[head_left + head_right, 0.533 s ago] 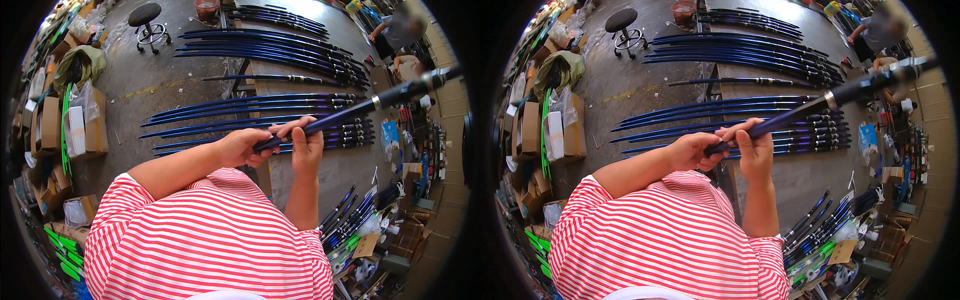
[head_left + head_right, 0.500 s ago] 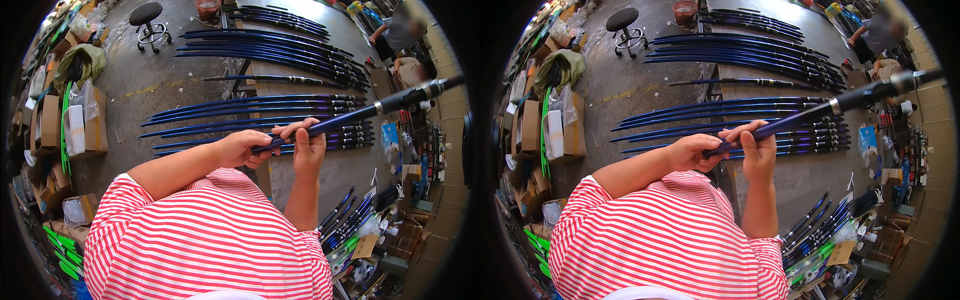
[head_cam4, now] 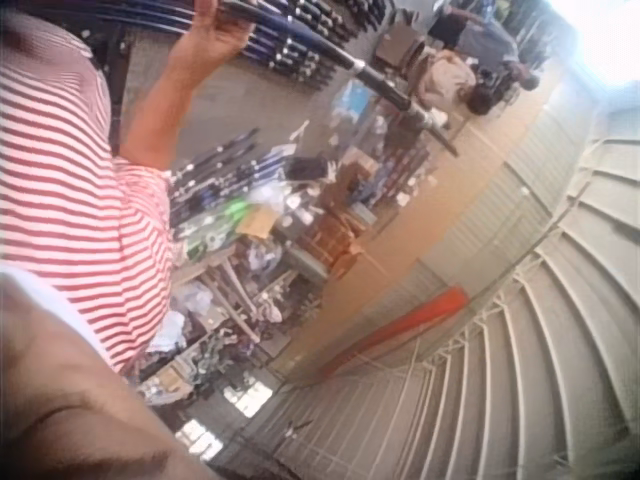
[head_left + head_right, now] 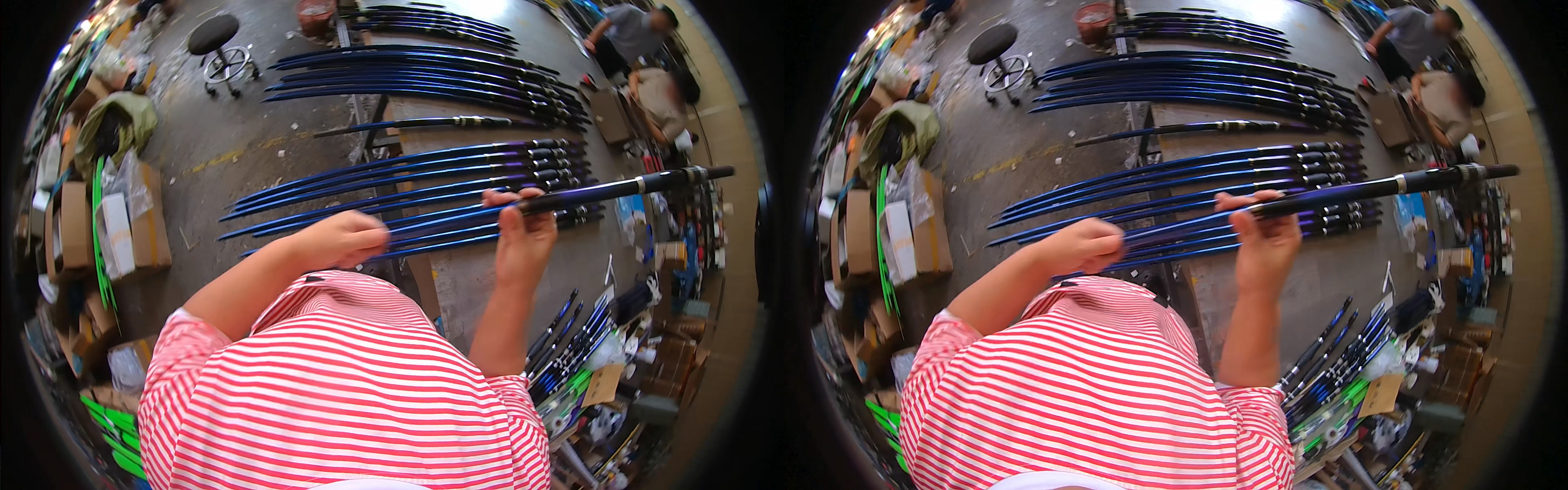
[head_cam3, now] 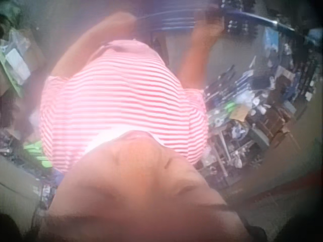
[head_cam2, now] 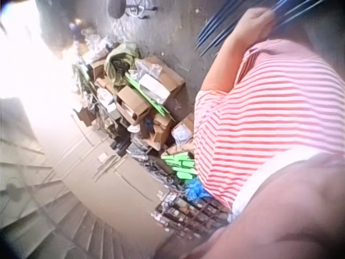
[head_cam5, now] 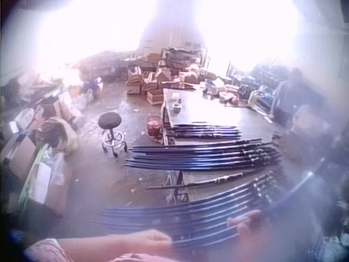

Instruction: The person picks up fishing rods, extending and retracting segments to check the movement and the finish. They use a pen to mark one of the rods and then handle more rods from a group on a table.

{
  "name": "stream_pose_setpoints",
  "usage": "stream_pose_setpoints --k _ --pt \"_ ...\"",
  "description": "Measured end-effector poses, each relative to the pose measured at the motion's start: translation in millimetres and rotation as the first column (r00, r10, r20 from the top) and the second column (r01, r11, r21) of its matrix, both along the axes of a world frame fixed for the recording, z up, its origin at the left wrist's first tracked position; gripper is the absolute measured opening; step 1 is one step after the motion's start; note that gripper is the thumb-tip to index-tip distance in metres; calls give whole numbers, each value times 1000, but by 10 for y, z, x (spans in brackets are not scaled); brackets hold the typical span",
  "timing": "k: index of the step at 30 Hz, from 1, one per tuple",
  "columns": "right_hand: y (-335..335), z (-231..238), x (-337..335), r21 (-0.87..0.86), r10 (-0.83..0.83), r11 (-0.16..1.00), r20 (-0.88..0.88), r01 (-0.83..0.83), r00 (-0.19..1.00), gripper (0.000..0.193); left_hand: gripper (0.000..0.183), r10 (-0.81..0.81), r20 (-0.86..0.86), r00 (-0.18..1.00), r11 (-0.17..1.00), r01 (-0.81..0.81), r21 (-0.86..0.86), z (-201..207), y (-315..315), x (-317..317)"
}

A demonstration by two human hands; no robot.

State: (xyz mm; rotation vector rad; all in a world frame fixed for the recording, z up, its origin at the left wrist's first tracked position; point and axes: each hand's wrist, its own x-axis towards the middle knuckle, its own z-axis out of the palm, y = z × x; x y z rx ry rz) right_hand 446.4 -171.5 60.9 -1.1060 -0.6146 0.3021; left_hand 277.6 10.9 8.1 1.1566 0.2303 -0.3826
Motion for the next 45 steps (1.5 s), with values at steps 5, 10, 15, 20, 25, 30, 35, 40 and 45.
stream_pose_setpoints --k 5,10,15,20,25,30,35,40,45 --pt "-1041 -346 1052 -26 -277 958 -320 284 906 18 34 -25 -92 995 856 69 513 -345 776 -1010" --pt "-874 -728 847 -35 -246 962 -552 272 797 15 22 99 -126 987 575 47 817 -151 891 -1111" --pt "-351 -623 545 -8 -277 892 -800 451 533 6 47 -290 337 896 -195 -400 895 -103 117 -507" --pt "-350 -449 580 7 -168 854 -943 521 288 33 39 -311 258 915 -393 -371 841 14 -328 -353" --pt "-582 -336 549 207 50 942 -865 265 499 52 38 -278 -365 889 237 431 871 114 -297 -574" --pt "-718 -448 547 528 376 839 -737 131 562 49 43 -390 -436 811 912 405 -62 335 -133 -433" --pt "-942 -1154 819 70 -93 931 -904 359 418 33 35 -363 -379 851 304 493 815 -271 -283 -75" --pt "-1219 -1918 967 -652 -652 722 -526 233 546 18 35 -507 -370 778 1 430 903 -891 -483 152" --pt "-1393 -2268 1105 -853 -665 392 -3 346 747 39 25 -457 -62 887 -5 67 998 -918 -477 459"
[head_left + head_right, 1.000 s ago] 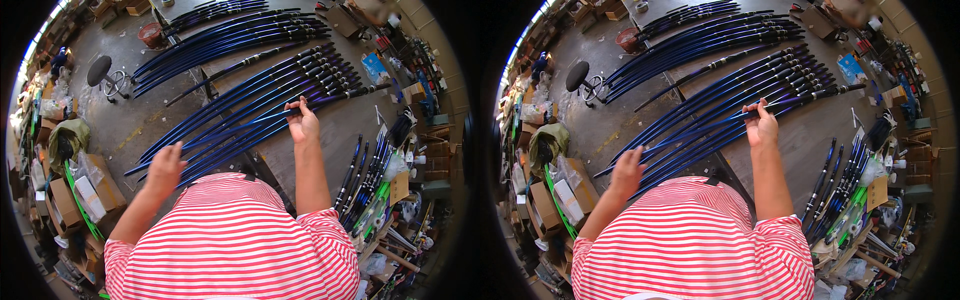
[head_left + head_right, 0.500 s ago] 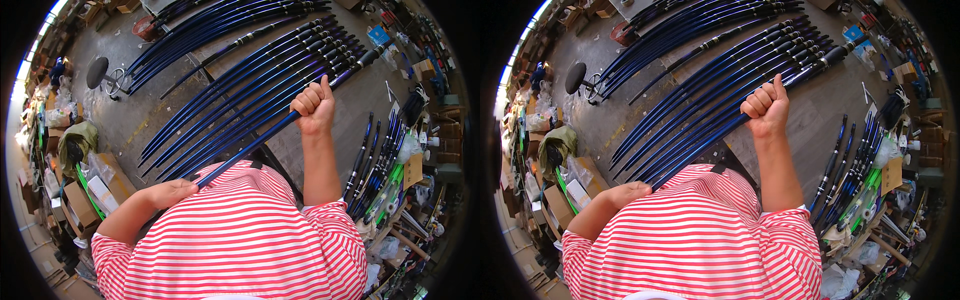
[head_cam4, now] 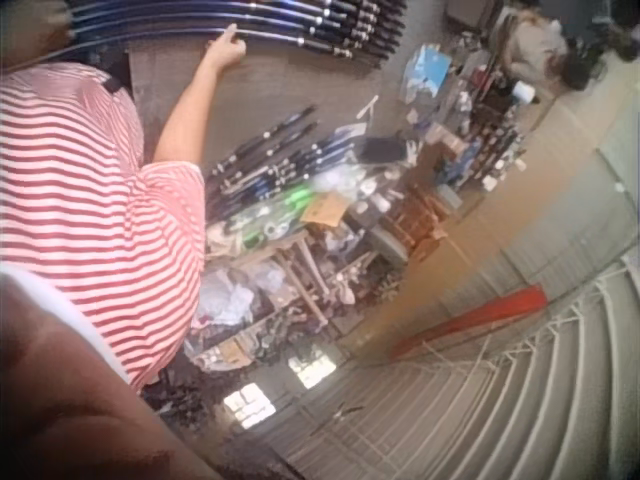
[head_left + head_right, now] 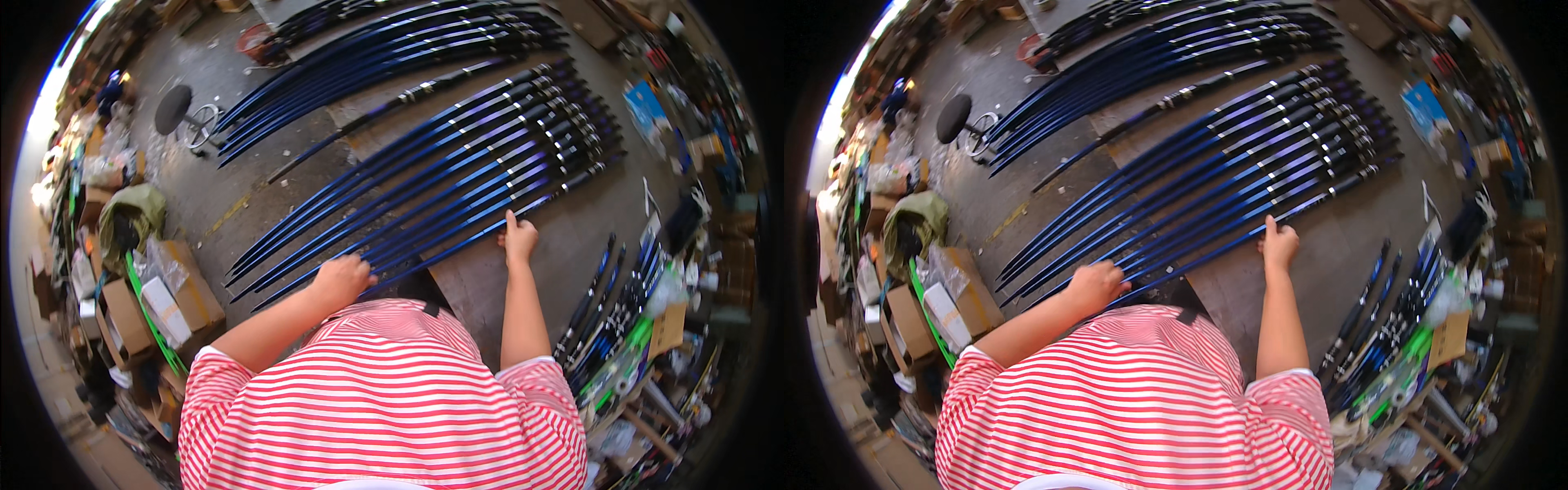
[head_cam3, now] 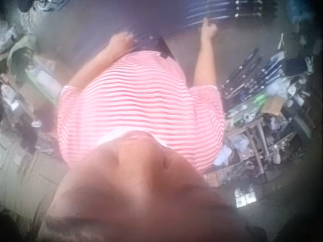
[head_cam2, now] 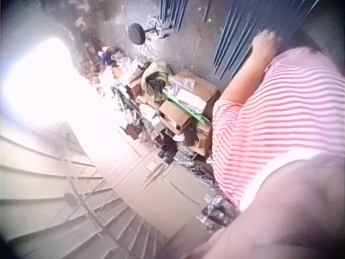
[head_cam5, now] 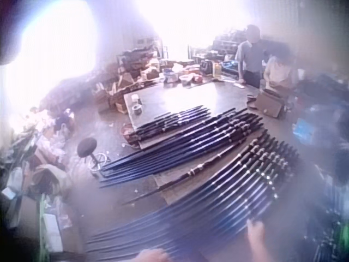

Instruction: The person picks up fishing rods, extending and retracting segments to check the movement and the finish. They use a pen to mark one of the rods and then handle more rods from a group on a table.

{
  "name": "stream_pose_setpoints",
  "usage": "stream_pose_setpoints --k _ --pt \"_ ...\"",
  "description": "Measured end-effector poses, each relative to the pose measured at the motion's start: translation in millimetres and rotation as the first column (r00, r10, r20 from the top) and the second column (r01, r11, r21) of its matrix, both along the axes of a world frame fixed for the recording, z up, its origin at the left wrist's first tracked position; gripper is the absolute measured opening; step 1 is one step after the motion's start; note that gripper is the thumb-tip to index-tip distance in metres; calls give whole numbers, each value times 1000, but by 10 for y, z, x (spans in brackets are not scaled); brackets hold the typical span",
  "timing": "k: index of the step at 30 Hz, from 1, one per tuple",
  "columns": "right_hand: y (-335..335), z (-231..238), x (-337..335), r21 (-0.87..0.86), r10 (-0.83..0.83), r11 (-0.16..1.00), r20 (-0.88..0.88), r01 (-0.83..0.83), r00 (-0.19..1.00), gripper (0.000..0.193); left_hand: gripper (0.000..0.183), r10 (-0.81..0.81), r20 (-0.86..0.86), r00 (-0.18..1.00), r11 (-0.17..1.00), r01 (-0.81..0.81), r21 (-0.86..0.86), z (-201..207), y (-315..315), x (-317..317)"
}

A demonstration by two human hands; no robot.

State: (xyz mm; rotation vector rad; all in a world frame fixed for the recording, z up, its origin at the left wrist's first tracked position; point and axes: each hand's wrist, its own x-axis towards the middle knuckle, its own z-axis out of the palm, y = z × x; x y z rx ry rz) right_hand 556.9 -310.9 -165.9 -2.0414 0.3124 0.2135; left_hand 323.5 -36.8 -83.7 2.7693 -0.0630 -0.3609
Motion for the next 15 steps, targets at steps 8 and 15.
stream_pose_setpoints --k 8,15 --pt "10 -122 -13 -300 128 954 310 -31 942 52 30 466 531 708 760 -627 169 -484 1726 738" --pt "8 -52 -82 -35 -13 999 282 24 959 46 41 480 -54 876 837 -475 -271 -5 1536 632"
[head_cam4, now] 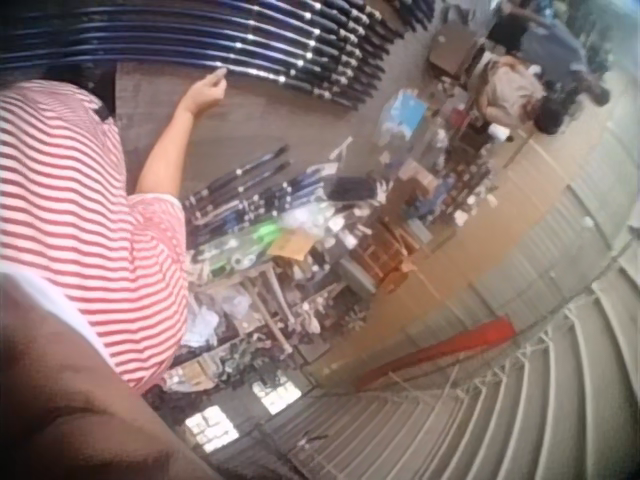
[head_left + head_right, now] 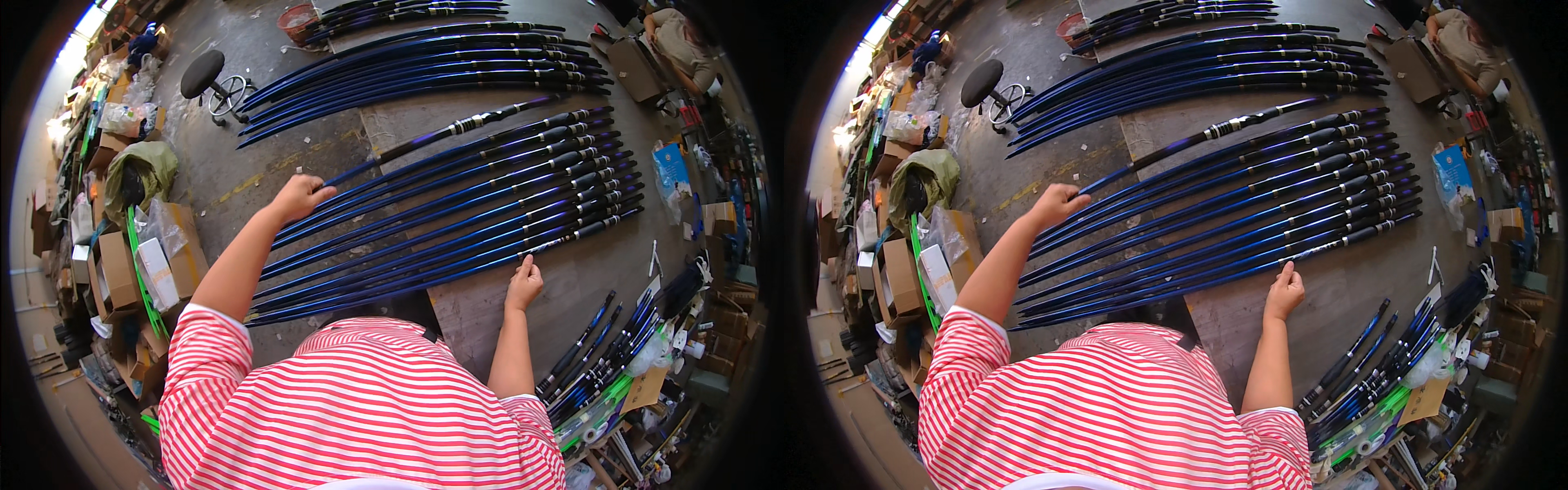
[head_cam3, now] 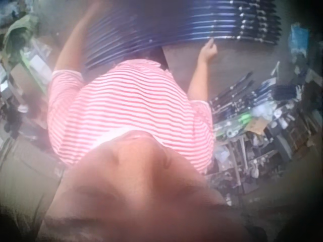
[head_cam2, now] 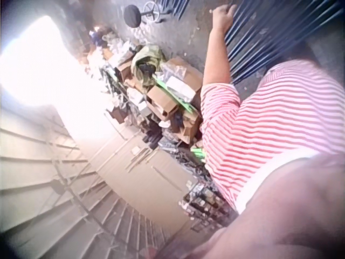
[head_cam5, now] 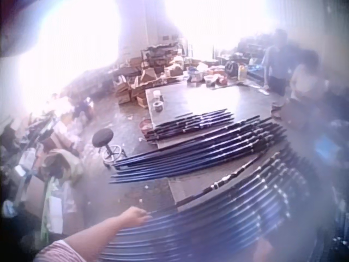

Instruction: The person picks up fishing rods, extending and retracting segments to check the movement and the finish. They use a pen to mark one of the rods and then handle more rods from a group on a table.

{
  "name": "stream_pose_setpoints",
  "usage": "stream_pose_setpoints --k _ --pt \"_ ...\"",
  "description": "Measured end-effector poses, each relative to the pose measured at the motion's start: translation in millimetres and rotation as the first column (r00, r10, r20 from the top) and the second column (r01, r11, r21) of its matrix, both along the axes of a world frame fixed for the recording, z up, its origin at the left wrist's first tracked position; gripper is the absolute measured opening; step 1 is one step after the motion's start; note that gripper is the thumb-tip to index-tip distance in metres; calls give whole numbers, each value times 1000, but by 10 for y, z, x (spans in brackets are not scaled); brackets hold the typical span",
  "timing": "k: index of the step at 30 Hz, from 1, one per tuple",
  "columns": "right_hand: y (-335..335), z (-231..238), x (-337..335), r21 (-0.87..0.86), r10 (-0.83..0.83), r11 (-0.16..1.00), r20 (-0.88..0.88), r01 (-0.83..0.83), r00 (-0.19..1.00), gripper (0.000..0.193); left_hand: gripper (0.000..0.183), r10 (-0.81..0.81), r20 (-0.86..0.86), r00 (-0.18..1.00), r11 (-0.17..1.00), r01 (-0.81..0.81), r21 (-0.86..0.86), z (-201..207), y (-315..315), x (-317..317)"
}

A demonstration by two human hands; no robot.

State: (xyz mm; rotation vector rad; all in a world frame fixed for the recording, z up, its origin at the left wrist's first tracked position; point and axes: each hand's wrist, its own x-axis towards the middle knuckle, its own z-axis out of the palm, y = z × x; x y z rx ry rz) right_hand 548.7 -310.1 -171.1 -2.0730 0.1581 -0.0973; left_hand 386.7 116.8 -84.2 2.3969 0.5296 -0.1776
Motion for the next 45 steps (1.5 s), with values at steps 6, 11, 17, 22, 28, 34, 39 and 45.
stream_pose_setpoints --k 6,11,17,22,28,34,39,45 --pt "859 916 -157 557 393 762 8 -331 919 37 34 -3 -75 997 826 -40 -563 562 -613 -572" --pt "1367 1680 -275 927 483 252 128 -277 866 23 31 153 -97 983 32 -103 -994 986 -591 -965" --pt "1614 1925 -905 829 591 279 250 -485 767 5 39 183 -35 982 20 -39 -999 835 -657 -1235" --pt "1735 1802 -1591 443 894 98 355 -891 274 49 54 80 -92 993 -77 -86 -993 1055 -908 -1292" --pt "1508 2005 -873 940 543 55 255 -337 800 45 44 95 -227 969 565 -240 -789 1243 -618 -1767" --pt "1074 1710 -541 954 468 259 12 -150 884 20 58 296 121 947 336 16 -942 1067 289 -2231" --pt "1340 1529 -950 965 585 224 -22 -136 811 24 62 717 285 636 -222 596 -771 759 239 -1984" --pt "1239 1466 -1134 965 681 163 39 -204 732 44 34 799 185 572 39 257 -966 612 -71 -1657"
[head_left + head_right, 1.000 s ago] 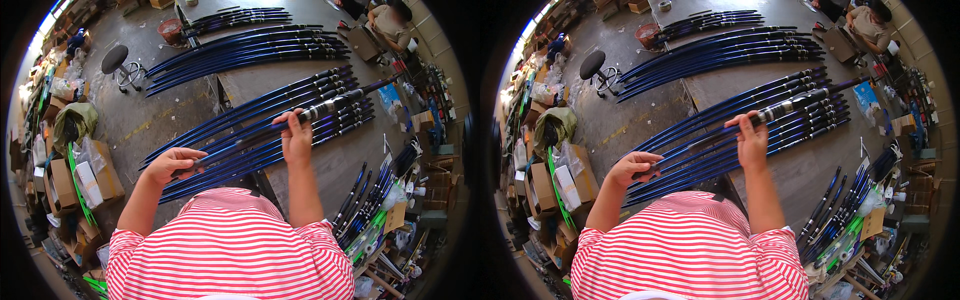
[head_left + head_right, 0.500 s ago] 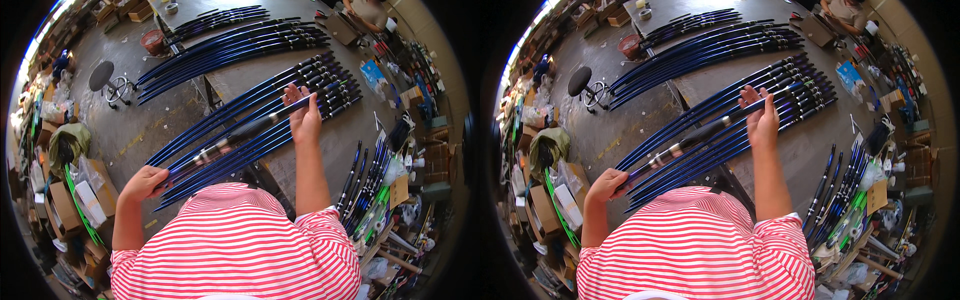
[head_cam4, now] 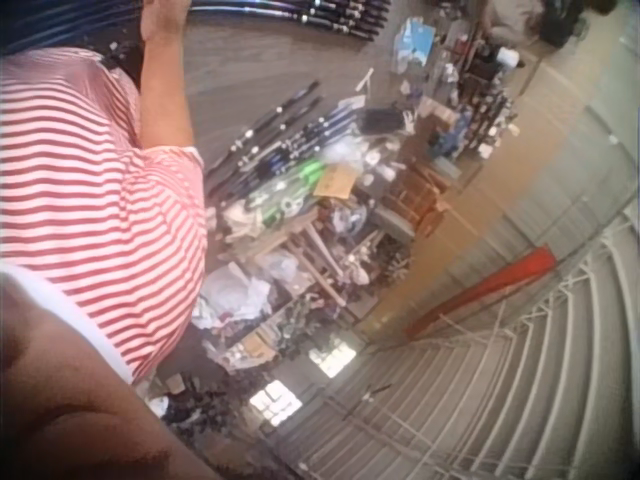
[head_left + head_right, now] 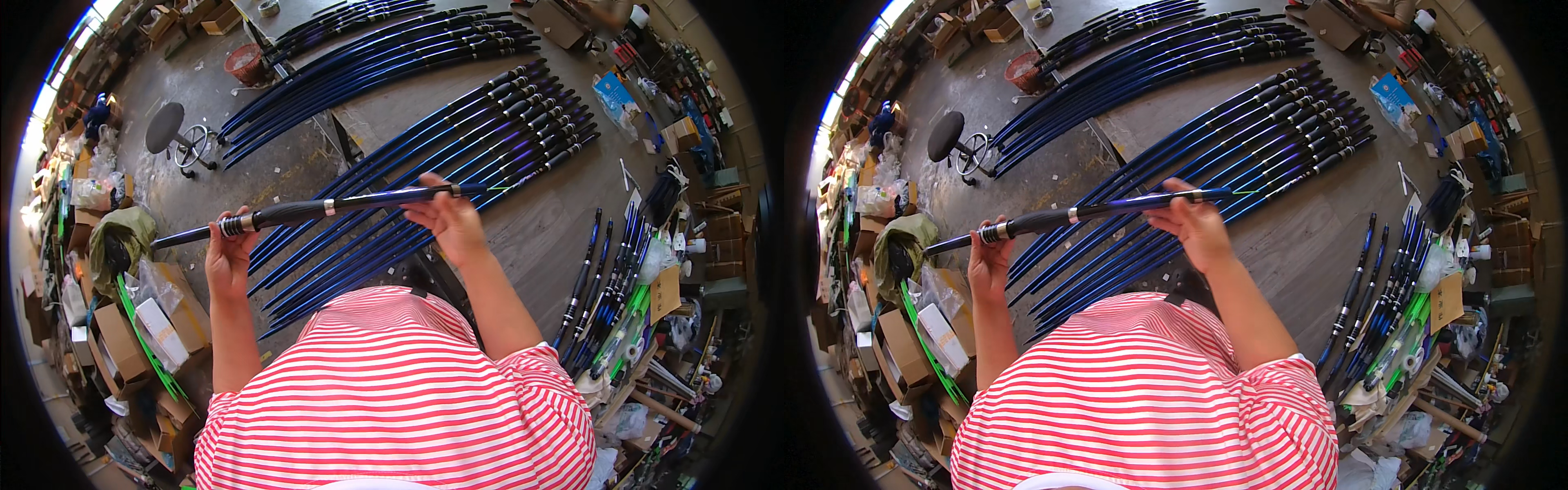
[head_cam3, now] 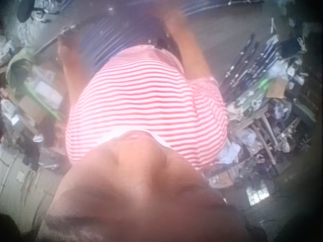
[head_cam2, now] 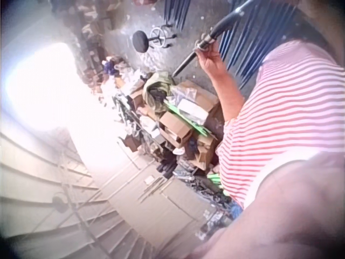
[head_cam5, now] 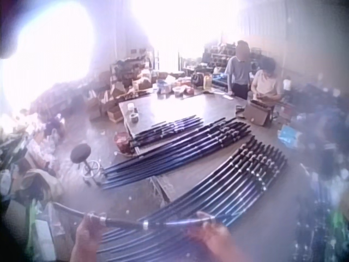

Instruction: The person picks up fishing rods, extending and retracting segments to check the movement and the finish. They use a pen to mark one of the rods and then handle more rods from a group on a table.

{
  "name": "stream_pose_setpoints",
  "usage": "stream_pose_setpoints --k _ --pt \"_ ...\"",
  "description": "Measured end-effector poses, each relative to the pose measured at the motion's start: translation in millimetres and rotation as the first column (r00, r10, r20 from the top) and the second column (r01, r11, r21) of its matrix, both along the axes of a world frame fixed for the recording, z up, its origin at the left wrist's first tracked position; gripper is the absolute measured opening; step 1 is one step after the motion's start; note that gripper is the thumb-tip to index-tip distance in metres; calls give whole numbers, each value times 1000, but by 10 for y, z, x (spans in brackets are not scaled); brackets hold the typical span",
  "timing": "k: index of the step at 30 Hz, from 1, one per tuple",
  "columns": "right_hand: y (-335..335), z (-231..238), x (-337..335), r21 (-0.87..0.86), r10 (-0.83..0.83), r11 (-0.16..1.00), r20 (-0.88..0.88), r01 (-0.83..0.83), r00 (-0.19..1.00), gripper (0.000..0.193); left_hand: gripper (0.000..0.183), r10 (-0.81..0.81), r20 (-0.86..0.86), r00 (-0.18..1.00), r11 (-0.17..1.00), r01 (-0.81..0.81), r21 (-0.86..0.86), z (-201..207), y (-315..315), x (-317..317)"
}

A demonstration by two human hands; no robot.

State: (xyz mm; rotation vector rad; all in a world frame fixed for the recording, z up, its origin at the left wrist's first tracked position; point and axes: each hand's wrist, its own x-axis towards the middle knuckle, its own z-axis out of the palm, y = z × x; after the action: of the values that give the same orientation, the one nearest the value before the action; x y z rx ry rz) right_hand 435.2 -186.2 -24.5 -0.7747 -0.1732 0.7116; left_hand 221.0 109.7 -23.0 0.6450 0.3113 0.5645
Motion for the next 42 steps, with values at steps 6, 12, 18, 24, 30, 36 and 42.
stream_pose_setpoints --k 6,12,18,24,30,36,42 --pt "-468 113 441 -131 -19 991 34 24 999 43 34 11 -82 997 1000 -10 17 66 176 -150" --pt "-377 184 513 -699 810 463 85 -544 580 28 36 -19 -136 991 976 48 211 404 284 -29" --pt "-176 143 -55 -125 711 700 34 -703 702 41 98 -109 132 985 804 10 594 1688 -234 532" --pt "396 861 -325 158 299 899 462 -409 835 45 42 -214 -46 976 973 209 -97 806 -1128 1029" --pt "552 943 -142 -198 149 978 874 60 462 23 47 -384 69 921 852 382 -357 771 -1445 1117" --pt "499 787 -142 -153 89 988 695 26 713 15 44 -227 -409 884 807 406 429 271 -1237 1052" --pt "-192 865 580 6 -292 950 377 313 879 24 47 360 -663 656 250 618 746 -486 -222 -235"
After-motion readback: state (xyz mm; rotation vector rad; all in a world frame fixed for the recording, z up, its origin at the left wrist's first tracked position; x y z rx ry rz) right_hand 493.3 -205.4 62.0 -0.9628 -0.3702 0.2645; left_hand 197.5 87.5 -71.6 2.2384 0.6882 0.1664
